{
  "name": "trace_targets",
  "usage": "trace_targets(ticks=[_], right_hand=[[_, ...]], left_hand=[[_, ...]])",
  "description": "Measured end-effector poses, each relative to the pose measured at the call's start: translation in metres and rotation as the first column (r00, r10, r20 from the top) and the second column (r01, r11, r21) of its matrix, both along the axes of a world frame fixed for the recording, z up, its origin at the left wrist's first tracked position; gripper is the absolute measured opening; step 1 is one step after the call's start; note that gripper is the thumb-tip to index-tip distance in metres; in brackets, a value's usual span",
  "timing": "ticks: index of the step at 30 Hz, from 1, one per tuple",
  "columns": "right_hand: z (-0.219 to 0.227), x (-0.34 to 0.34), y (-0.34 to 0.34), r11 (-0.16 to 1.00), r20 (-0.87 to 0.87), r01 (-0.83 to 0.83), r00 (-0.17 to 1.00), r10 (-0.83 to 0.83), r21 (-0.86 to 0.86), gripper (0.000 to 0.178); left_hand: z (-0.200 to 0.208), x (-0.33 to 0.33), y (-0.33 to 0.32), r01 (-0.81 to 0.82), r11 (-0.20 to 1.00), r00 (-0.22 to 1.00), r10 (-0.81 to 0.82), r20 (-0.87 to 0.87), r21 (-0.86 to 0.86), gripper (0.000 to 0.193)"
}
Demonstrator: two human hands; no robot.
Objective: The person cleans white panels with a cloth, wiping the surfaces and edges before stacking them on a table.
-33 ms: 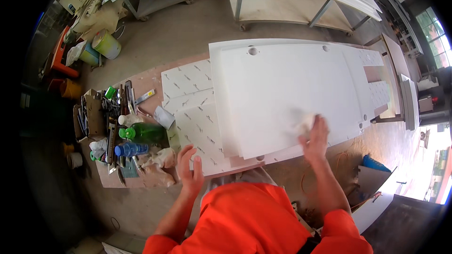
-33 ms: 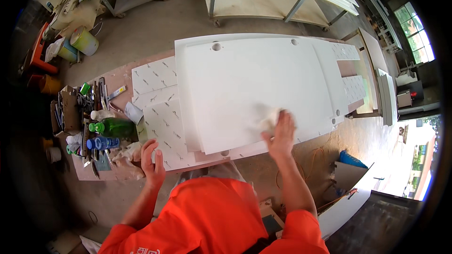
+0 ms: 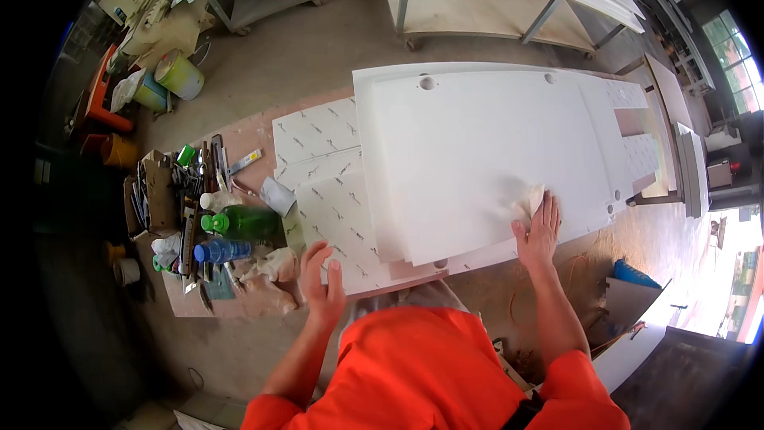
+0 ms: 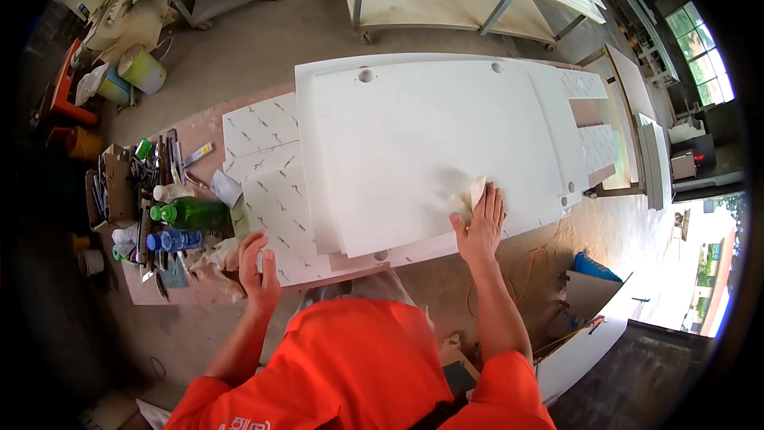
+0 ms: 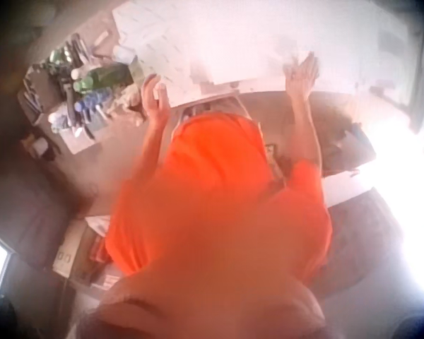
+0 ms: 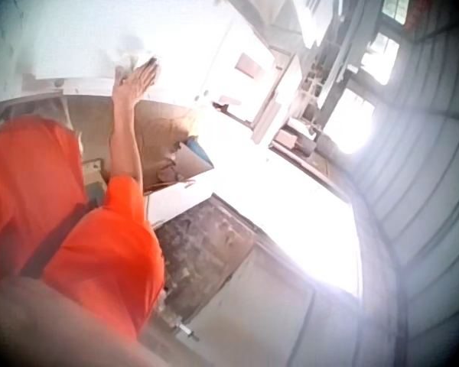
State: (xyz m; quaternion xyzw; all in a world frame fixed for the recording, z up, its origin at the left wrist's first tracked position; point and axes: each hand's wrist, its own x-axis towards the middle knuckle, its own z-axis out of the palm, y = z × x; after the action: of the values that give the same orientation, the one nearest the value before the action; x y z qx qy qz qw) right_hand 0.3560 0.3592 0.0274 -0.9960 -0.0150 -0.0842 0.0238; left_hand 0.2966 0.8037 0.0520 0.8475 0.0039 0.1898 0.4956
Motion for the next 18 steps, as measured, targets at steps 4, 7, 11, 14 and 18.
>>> trace_targets(ticks=[4,7,11,14,18], right_hand=[[0.027,-0.037,0.149,0.911,-0.107,-0.266,0.944,0.312,0.316,0.096],[0.014,-0.054,0.188,0.808,-0.103,-0.487,0.833,0.544,0.333,0.098],[0.01,-0.046,0.117,0.897,-0.115,-0.374,0.906,0.407,0.234,0.105],[0.02,-0.045,0.104,0.968,-0.093,-0.207,0.971,0.221,0.145,0.106],[0.016,-0.062,0.184,0.85,-0.045,-0.462,0.872,0.487,0.253,0.101]], left_hand=[[-0.001,0.019,-0.015,-0.012,0.995,1.0,0.013,0.013,-0.103,0.024],[-0.002,0.024,-0.02,0.011,0.985,1.0,-0.006,0.026,-0.173,0.025],[0.003,0.016,-0.003,-0.007,0.978,1.0,0.012,0.023,-0.208,0.026],[-0.013,0.003,0.017,-0.067,0.976,0.998,0.07,0.008,-0.207,0.026],[-0.023,-0.002,0.017,-0.02,0.984,1.0,0.017,-0.018,-0.176,0.026]])
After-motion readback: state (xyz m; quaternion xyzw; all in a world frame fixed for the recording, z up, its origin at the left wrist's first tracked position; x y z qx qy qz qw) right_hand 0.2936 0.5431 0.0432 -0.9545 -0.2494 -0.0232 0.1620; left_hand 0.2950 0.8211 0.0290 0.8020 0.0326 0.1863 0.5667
